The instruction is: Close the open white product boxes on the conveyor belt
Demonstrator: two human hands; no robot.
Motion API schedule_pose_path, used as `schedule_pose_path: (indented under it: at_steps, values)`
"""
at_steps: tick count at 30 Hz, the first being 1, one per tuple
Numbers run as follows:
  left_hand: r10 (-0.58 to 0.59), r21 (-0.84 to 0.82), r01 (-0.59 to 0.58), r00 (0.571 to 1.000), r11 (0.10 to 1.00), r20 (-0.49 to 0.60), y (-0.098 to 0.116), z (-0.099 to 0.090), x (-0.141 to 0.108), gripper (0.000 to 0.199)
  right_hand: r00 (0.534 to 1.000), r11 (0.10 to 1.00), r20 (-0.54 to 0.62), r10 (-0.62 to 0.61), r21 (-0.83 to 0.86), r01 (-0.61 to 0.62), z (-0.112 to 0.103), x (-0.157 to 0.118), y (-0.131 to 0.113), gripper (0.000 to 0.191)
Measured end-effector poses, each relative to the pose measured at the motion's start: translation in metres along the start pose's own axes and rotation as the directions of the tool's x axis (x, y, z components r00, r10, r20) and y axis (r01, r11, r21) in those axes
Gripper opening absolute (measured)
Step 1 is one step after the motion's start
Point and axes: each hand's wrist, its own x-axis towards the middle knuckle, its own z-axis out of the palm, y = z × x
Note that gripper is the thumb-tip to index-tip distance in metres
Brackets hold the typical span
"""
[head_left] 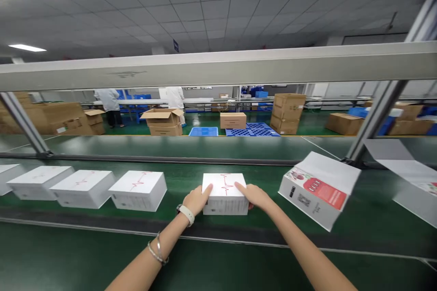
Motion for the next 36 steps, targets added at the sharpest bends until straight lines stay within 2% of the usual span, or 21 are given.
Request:
schedule_pose_path:
  at_steps: [3,6,9,11,12,13,14,15,16,17,18,19,20,21,22,24,26,28,31,33,36]
  values:
    - [-0.028,0.002,0.028,0.997,1.0,-0.066,-0.008,-0.004,-0.018,0.066,1.0,0.997,0.025,0.013,0.073,-0.015,0.011,-0.003,-0.001,0.061]
    - [-0.052,-0.014,0.051,0.99,0.999,-0.13,-0.01,0.001,-0.042,0.066,0.999,0.997,0.039,-0.02,0.078,0.017,0.017,-0.012,0.009,0.058]
    - [-0.042,-0.055,0.033,0.985,0.998,-0.166,-0.009,0.01,-0.06,0.06,1.0,0.995,0.023,0.015,0.101,-0.017,0.017,-0.02,0.02,0.056]
    - [-0.026,-0.084,0.009,0.977,0.996,-0.212,-0.01,0.013,-0.072,0.057,0.999,0.991,-0.05,0.005,0.134,0.001,0.014,-0.031,0.027,0.054]
    - [-0.017,-0.094,-0.006,0.971,0.996,-0.24,-0.011,0.014,-0.079,0.057,0.99,0.988,-0.136,-0.038,0.146,0.058,0.011,-0.04,0.031,0.052]
    - [0.003,-0.103,-0.034,0.959,0.994,-0.282,-0.011,0.015,-0.087,0.058,0.958,0.98,-0.268,-0.104,0.135,0.144,0.006,-0.049,0.035,0.05]
    - [0.038,-0.11,-0.08,0.94,0.991,-0.34,-0.012,0.017,-0.095,0.057,0.882,0.969,-0.44,-0.169,0.092,0.231,-0.002,-0.06,0.04,0.051]
    - [0.083,-0.114,-0.137,0.918,0.984,-0.387,-0.011,0.019,-0.102,0.055,0.756,0.958,-0.62,-0.21,0.023,0.285,-0.014,-0.069,0.047,0.053]
    - [0.155,-0.116,-0.241,0.857,0.964,-0.491,-0.008,0.022,-0.107,0.052,0.594,0.957,-0.776,-0.212,-0.042,0.287,-0.028,-0.078,0.055,0.056]
    - [0.222,-0.106,-0.338,0.793,0.935,-0.567,-0.004,0.025,-0.11,0.05,0.434,0.969,-0.886,-0.164,-0.062,0.239,-0.046,-0.084,0.066,0.06]
    - [0.285,-0.097,-0.418,0.754,0.903,-0.592,0.003,0.029,-0.11,0.049,0.313,0.984,-0.948,-0.049,0.007,0.177,-0.066,-0.089,0.079,0.065]
    - [0.347,-0.092,-0.495,0.718,0.864,-0.603,0.013,0.034,-0.109,0.049,0.25,0.98,-0.962,0.11,0.148,0.136,-0.087,-0.092,0.094,0.068]
    - [0.404,-0.091,-0.557,0.696,0.825,-0.594,0.024,0.04,-0.107,0.049,0.248,0.941,-0.928,0.278,0.315,0.124,-0.107,-0.093,0.11,0.07]
    - [0.457,-0.095,-0.609,0.68,0.787,-0.573,0.037,0.047,-0.105,0.049,0.295,0.874,-0.861,0.415,0.467,0.134,-0.126,-0.092,0.126,0.069]
    - [0.498,-0.103,-0.647,0.669,0.755,-0.553,0.051,0.055,-0.103,0.049,0.375,0.8,-0.783,0.496,0.58,0.153,-0.141,-0.089,0.141,0.064]
    - [0.522,-0.14,-0.666,0.683,0.733,-0.511,0.074,0.073,-0.1,0.047,0.534,0.7,-0.68,0.502,0.682,0.21,-0.16,-0.076,0.165,0.049]
    - [0.487,-0.19,-0.619,0.741,0.762,-0.462,0.088,0.09,-0.097,0.043,0.641,0.646,-0.638,0.427,0.711,0.276,-0.167,-0.057,0.179,0.037]
    - [0.434,-0.228,-0.557,0.795,0.798,-0.424,0.092,0.104,-0.092,0.039,0.711,0.592,-0.604,0.362,0.737,0.325,-0.166,-0.038,0.185,0.029]
    - [0.383,-0.264,-0.514,0.823,0.816,-0.419,0.088,0.113,-0.084,0.035,0.791,0.532,-0.553,0.263,0.767,0.359,-0.166,-0.017,0.184,0.028]
    - [0.383,-0.283,-0.52,0.822,0.806,-0.421,0.086,0.109,-0.077,0.033,0.867,0.505,-0.481,0.128,0.784,0.361,-0.169,-0.009,0.179,0.032]
    - [0.459,-0.268,-0.599,0.774,0.755,-0.437,0.093,0.087,-0.059,0.029,0.941,0.533,-0.327,-0.092,0.782,0.323,-0.175,-0.002,0.163,0.039]
